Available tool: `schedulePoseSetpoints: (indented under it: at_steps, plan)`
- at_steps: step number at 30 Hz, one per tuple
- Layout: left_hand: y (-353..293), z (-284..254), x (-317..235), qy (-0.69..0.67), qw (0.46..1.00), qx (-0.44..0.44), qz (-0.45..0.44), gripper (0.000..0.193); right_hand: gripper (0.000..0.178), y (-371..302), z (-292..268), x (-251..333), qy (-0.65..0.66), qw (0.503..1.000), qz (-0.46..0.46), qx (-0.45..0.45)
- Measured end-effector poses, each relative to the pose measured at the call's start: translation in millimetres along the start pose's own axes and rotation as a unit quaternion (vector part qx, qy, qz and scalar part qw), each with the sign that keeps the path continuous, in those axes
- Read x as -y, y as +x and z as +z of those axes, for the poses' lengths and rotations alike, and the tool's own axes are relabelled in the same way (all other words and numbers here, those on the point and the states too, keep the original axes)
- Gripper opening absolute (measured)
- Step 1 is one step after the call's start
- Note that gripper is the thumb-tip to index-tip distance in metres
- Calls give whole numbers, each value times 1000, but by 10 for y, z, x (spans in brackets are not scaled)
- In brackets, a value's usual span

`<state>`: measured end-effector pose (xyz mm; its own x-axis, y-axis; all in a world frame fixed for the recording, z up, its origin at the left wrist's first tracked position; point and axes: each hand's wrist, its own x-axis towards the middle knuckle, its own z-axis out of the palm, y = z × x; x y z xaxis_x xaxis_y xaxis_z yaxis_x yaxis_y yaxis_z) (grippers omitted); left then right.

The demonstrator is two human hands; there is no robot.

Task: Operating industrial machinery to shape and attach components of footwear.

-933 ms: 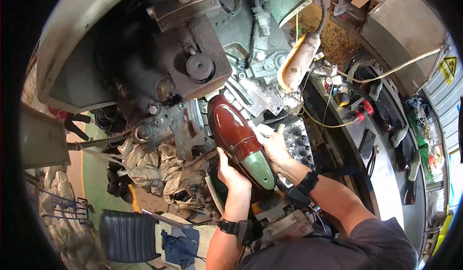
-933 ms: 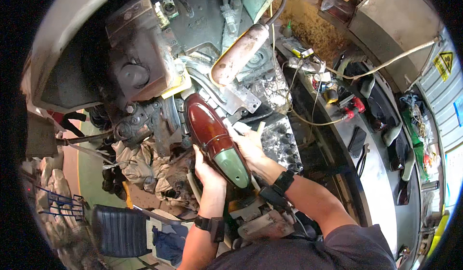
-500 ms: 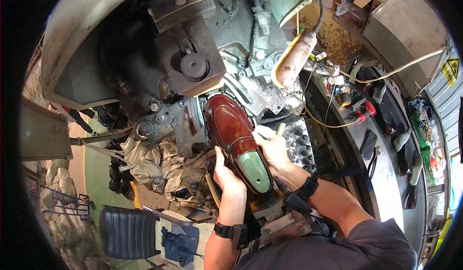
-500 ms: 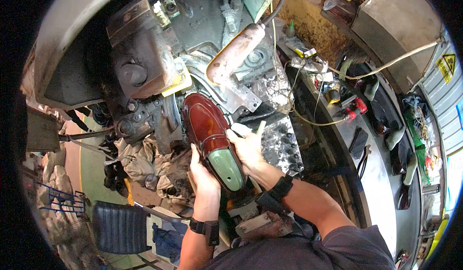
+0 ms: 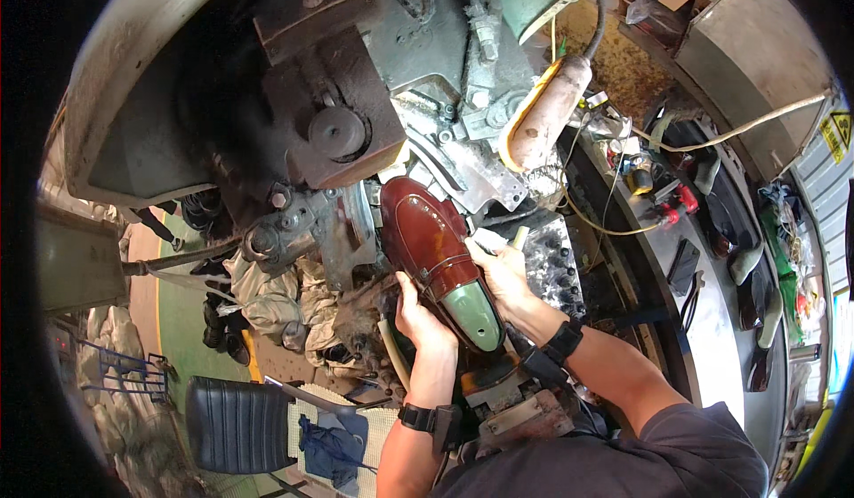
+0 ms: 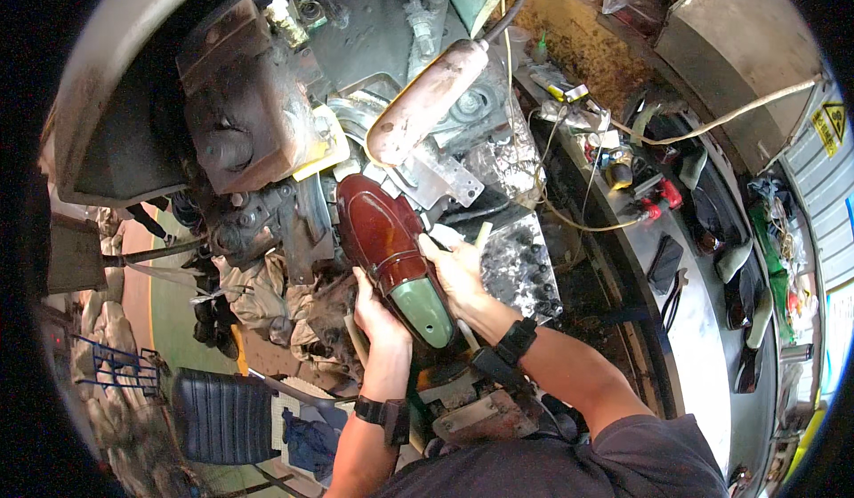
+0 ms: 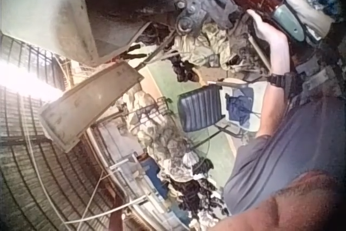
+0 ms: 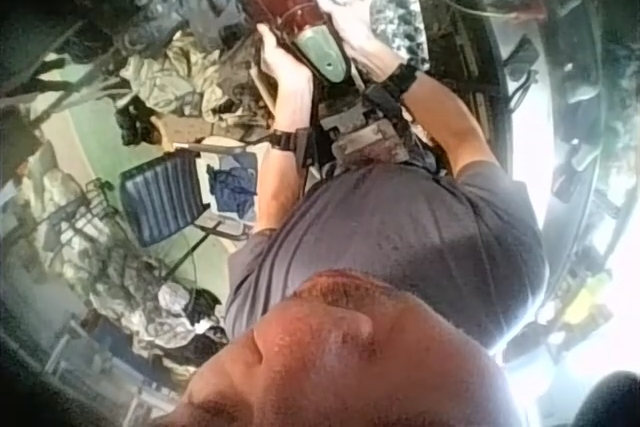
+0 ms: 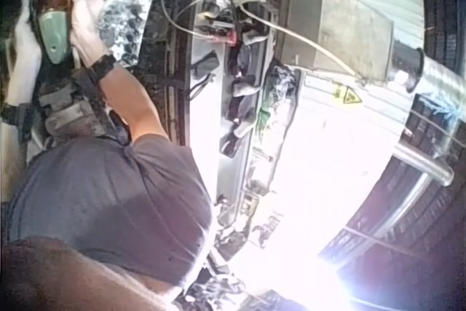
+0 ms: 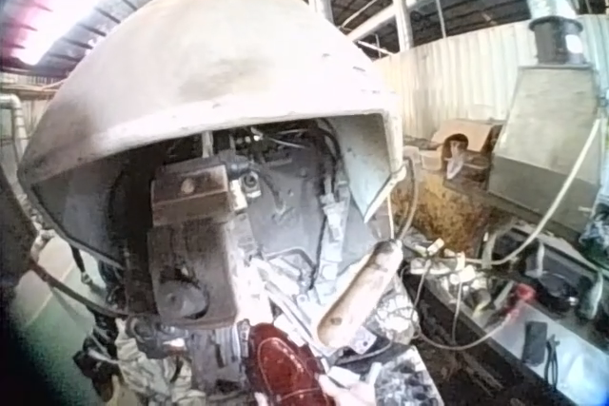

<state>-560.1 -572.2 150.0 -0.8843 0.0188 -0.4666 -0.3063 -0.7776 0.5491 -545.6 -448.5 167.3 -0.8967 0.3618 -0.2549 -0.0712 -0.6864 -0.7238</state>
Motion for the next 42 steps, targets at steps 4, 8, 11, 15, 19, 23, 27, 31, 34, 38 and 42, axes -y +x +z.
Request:
schedulePoseSetpoints:
  at_steps: [4, 8, 11, 15, 19, 23, 27, 31, 34, 38, 42]
  plan:
    - [7, -28, 21, 0, 1000, -2, 4, 49, 18, 57, -75, -68, 9, 1000, 16, -2]
    - [-26, 55, 18, -13, 999, -34, 33, 42, 25, 106, -120, -76, -32, 999, 21, -2]
    - [-87, 87, -23, -6, 998, -39, 40, 40, 26, 88, -121, -104, -80, 996, -8, -24]
    - [-84, 170, 8, 33, 991, -95, 83, 37, 24, 131, -152, -90, -30, 999, 31, 5]
    - [-26, 23, 12, 60, 994, -60, 67, 48, 26, 121, -158, -172, -29, 999, -14, -22]
    - [-40, 82, 18, 44, 994, -59, 83, 48, 25, 86, -100, -123, 48, 999, 13, -13]
    - [-66, 146, -16, 33, 997, -48, 47, 49, 23, 12, -16, -18, 31, 998, 36, -29]
    - [1, 54, -14, -3, 1000, 3, 10, 51, 25, -11, 38, 49, 36, 997, 59, -20]
    - [-113, 214, -80, -42, 999, 5, -17, 47, 23, -29, -1, 72, 46, 996, 79, -20]
    - [-161, 242, -116, -37, 998, 15, -39, 50, 24, -81, 4, 119, 42, 996, 80, 17]
    - [-54, 111, -111, -24, 997, 33, -58, 52, 27, -59, -50, 83, 53, 993, 101, 34]
